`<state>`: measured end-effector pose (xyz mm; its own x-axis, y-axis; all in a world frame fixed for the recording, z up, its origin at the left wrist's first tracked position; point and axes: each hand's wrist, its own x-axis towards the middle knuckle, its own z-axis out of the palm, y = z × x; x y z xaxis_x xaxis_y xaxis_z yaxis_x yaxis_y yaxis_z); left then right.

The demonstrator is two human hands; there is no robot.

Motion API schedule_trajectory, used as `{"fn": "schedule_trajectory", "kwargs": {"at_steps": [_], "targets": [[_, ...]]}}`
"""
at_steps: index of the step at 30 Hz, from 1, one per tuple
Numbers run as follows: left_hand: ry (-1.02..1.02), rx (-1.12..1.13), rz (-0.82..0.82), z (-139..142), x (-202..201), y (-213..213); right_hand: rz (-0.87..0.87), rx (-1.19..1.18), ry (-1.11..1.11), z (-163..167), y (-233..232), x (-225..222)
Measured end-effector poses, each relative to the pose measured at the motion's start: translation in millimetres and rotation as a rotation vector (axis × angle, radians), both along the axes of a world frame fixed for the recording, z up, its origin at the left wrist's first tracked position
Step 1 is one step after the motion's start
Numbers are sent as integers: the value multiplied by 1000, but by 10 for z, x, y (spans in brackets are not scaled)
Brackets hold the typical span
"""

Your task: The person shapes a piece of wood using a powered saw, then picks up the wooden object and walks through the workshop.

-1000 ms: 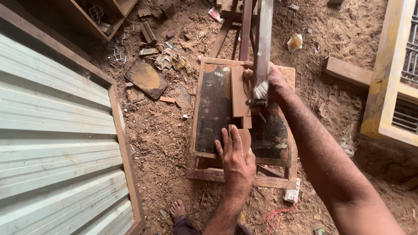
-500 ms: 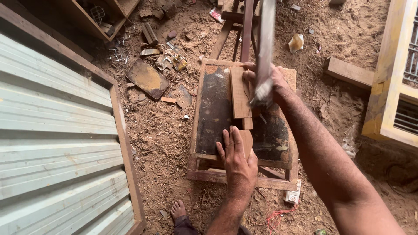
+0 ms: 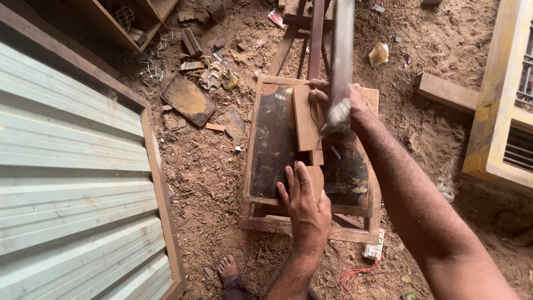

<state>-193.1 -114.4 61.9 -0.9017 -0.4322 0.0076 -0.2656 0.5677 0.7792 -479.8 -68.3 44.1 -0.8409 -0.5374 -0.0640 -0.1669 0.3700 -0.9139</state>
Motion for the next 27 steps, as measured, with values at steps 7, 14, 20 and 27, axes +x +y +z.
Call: {"fn": "schedule_trajectory", "kwargs": {"at_steps": [7, 14, 20, 27], "targets": [[-19, 0, 0, 14, -14, 0, 34, -82, 150, 46, -50, -9], [-17, -1, 7, 67, -27, 14, 101, -232, 482, 60, -124, -8], [-15, -16, 32, 106, -33, 41, 137, -422, 866, 70, -261, -13], [-18, -48, 50, 51, -60, 90, 143, -540, 1154, 97, -374, -16]]}}
